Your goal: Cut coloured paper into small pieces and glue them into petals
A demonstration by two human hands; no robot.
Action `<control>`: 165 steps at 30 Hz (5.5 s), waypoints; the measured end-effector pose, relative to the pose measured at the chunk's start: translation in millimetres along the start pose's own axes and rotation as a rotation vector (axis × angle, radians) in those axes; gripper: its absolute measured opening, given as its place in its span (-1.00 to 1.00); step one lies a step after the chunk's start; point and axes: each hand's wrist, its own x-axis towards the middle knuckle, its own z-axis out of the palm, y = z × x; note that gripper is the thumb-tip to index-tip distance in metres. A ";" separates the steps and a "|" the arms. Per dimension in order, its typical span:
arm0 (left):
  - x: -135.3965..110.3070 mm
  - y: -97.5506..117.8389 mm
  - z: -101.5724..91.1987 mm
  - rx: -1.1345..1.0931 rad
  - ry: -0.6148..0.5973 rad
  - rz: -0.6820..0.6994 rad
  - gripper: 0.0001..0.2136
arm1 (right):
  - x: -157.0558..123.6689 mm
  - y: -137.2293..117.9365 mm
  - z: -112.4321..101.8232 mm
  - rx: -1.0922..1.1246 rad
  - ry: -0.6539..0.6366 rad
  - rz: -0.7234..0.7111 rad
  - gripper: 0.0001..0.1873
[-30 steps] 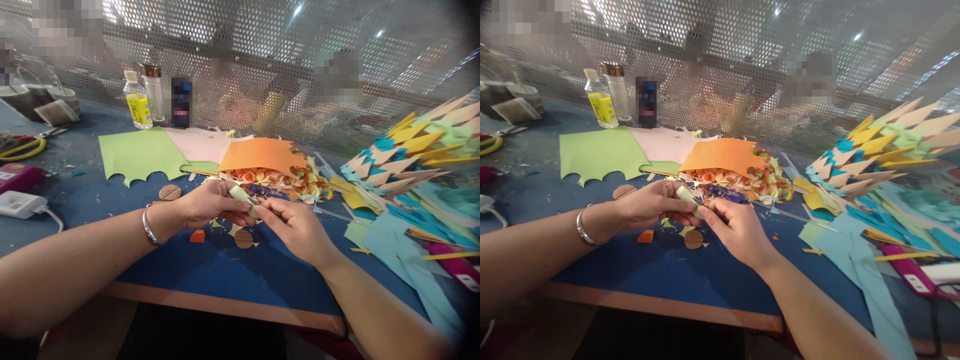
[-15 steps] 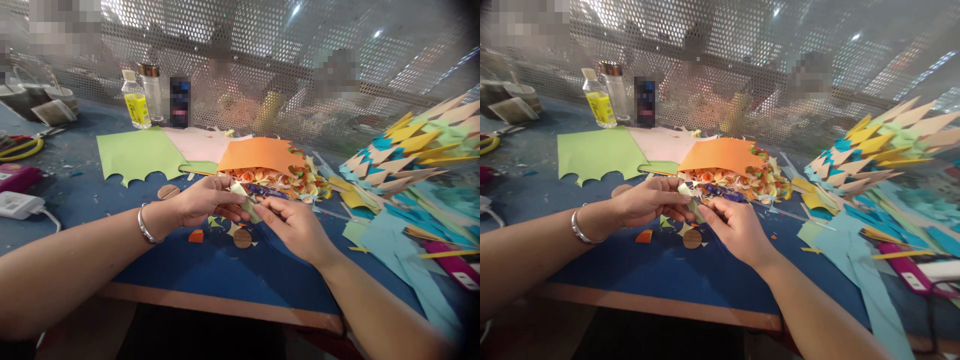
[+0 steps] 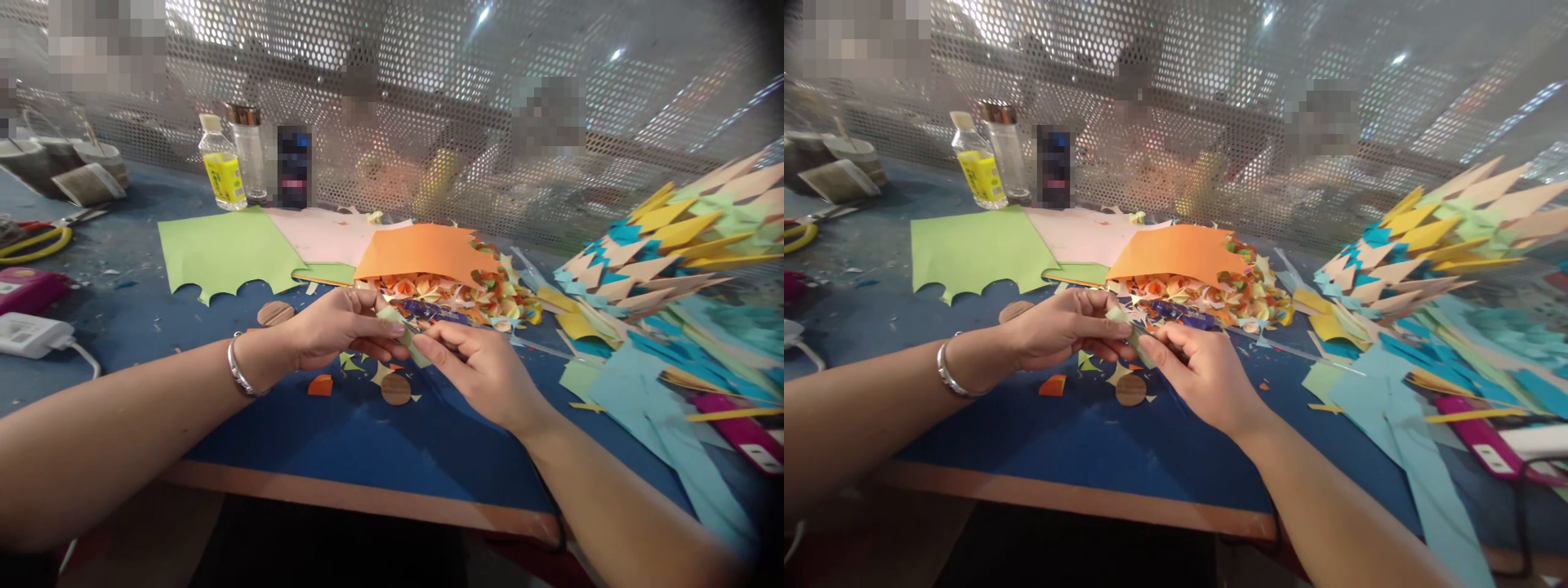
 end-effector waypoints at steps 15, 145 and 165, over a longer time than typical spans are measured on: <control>-0.6 2.6 2.9 -0.013 -0.005 -0.066 -0.89 | -0.9 -1.0 -0.9 0.005 -0.015 -0.009 -0.56; 12.4 -18.0 29.1 1.671 0.090 0.435 -0.78 | 6.7 15.1 -8.2 0.062 0.244 0.016 -0.64; -4.6 10.0 -0.9 0.944 0.232 0.259 -0.89 | 10.1 15.7 -9.9 -0.265 0.077 0.079 -0.50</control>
